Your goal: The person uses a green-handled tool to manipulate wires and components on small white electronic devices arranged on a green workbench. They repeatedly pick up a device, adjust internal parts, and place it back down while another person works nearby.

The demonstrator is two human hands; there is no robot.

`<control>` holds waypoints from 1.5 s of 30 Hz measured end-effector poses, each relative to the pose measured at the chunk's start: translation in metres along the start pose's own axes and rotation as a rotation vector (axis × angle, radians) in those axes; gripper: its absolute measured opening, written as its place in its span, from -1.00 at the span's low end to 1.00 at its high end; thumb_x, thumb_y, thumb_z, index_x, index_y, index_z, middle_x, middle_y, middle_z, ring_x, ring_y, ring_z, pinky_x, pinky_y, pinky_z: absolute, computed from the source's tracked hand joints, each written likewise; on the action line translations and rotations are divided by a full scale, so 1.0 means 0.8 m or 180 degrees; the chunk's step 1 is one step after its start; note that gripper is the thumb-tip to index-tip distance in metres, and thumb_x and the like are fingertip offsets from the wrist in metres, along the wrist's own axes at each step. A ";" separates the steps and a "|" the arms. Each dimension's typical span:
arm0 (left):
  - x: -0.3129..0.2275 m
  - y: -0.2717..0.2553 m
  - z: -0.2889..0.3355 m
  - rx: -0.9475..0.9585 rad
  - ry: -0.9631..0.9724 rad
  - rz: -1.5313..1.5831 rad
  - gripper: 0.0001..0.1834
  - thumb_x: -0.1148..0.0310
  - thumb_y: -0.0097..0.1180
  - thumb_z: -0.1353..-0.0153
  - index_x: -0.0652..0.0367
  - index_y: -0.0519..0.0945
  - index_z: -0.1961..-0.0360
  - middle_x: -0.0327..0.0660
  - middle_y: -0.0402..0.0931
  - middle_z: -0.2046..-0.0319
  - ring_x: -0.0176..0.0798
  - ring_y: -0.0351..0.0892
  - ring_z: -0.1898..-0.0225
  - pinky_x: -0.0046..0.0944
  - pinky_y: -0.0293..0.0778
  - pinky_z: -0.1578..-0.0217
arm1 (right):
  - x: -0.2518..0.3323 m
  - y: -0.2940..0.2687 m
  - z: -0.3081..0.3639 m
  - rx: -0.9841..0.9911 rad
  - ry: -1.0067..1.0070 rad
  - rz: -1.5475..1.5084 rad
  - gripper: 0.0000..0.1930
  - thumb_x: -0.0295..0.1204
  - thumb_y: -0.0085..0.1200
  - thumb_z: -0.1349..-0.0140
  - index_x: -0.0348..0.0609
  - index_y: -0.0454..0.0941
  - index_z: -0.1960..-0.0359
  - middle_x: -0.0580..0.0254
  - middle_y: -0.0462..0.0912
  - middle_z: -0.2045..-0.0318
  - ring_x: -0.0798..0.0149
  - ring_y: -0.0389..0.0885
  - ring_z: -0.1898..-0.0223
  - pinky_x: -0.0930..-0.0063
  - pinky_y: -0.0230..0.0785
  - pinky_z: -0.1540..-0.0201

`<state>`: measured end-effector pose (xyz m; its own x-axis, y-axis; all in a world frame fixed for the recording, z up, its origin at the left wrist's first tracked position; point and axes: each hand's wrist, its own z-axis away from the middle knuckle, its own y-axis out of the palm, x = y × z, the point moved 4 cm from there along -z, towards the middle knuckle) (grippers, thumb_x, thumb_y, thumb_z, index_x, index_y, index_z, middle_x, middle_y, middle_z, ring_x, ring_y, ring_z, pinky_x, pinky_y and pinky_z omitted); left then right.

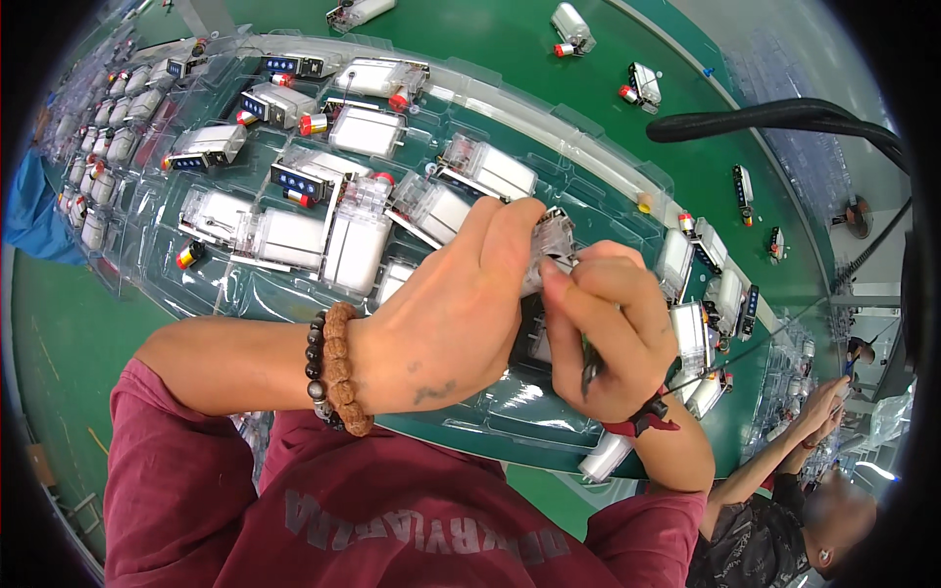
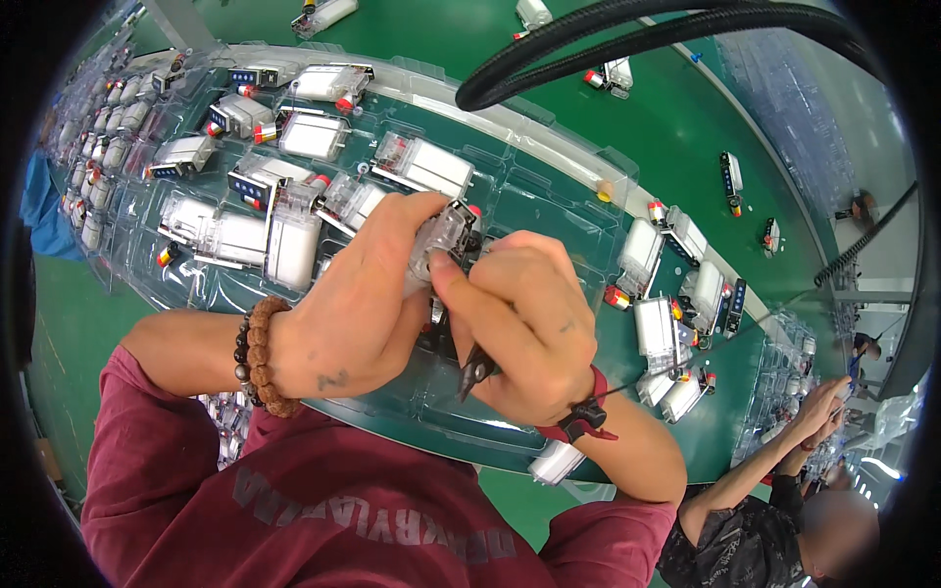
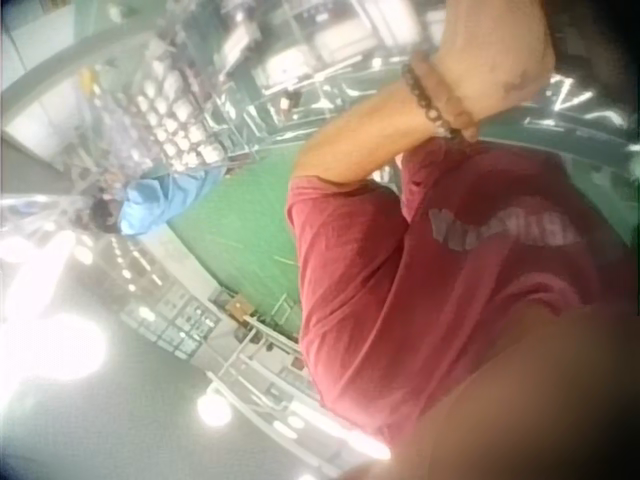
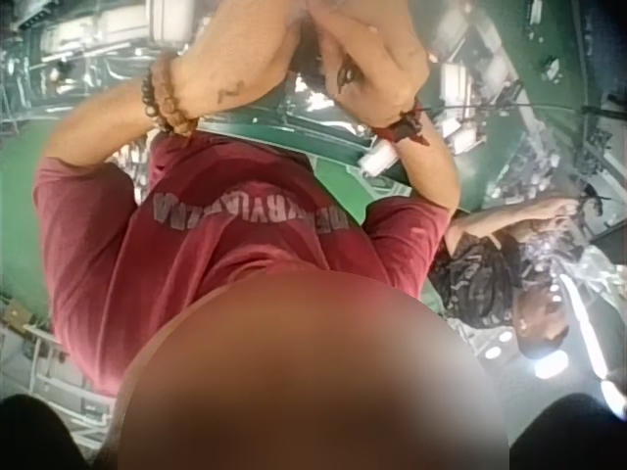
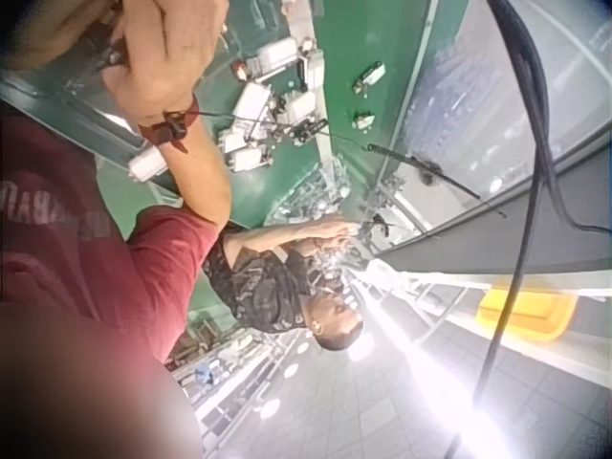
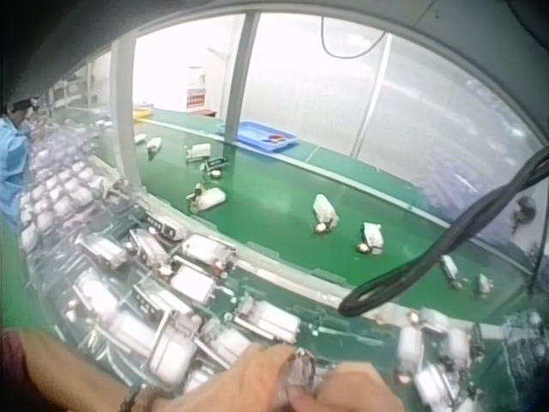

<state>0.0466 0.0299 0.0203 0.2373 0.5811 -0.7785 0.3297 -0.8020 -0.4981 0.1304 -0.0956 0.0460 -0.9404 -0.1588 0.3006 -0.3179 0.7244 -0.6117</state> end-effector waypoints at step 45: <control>-0.008 -0.009 -0.004 -0.0192 0.0644 0.0267 -0.38 0.57 0.22 0.05 0.33 0.32 -0.10 0.07 0.43 0.25 0.19 0.52 0.28 -0.02 0.47 0.30 | 0.028 -0.063 -0.027 -0.0311 0.1968 -0.2254 -0.64 -0.13 0.02 -0.40 -0.24 0.37 0.26 -0.16 0.48 0.25 0.24 0.60 0.54 0.40 0.61 0.46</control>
<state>0.0456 0.0326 0.0301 0.4425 0.5336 -0.7207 0.3538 -0.8424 -0.4065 0.1283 -0.1208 0.0991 -0.2928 -0.2197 0.9306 -0.7526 0.6533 -0.0826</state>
